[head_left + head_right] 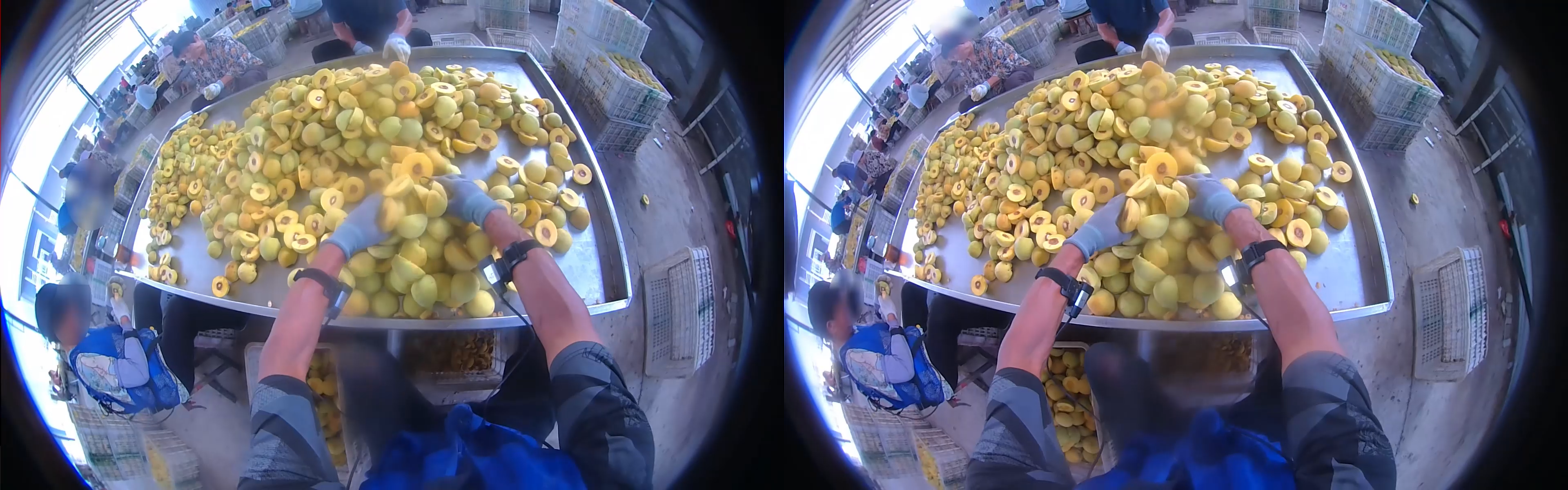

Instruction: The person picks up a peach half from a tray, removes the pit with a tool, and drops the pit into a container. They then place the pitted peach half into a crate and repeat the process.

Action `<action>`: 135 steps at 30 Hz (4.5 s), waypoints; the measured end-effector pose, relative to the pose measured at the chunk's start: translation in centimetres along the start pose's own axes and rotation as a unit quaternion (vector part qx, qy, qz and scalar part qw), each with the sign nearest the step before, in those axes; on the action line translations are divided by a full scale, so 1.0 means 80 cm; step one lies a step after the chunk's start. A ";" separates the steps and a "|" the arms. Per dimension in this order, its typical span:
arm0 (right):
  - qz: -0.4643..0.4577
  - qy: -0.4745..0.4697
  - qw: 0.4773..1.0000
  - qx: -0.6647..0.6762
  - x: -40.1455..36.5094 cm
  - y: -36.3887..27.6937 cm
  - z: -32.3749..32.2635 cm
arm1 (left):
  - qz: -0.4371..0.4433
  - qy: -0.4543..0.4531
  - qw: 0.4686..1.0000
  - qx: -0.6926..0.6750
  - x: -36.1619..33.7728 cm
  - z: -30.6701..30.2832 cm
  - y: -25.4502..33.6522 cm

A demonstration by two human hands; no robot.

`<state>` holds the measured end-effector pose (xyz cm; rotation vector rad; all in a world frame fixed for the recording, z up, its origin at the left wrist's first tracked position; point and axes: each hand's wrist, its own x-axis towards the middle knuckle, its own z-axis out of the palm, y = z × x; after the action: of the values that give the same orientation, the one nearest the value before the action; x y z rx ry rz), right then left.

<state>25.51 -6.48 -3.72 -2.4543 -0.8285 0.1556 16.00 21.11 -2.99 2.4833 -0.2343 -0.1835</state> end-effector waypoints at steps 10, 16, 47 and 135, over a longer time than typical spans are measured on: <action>0.072 0.061 0.995 0.023 -0.098 -0.043 -0.047 | -0.091 0.091 0.959 0.251 -0.069 0.035 0.108; 0.024 0.302 0.952 0.045 -0.165 -0.062 -0.054 | -0.050 0.086 0.965 0.245 -0.102 0.045 0.139; 0.117 0.143 0.914 0.360 -0.442 -0.195 0.016 | -0.030 0.347 0.827 -0.441 -0.296 0.223 0.300; 0.289 -0.033 0.742 0.605 -0.445 -0.133 0.100 | -0.157 0.235 0.953 0.106 -0.209 0.117 0.116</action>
<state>-10.91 -16.80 -7.08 -1.3218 0.1343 0.7433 -3.19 11.93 -3.51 2.6742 0.3607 0.3190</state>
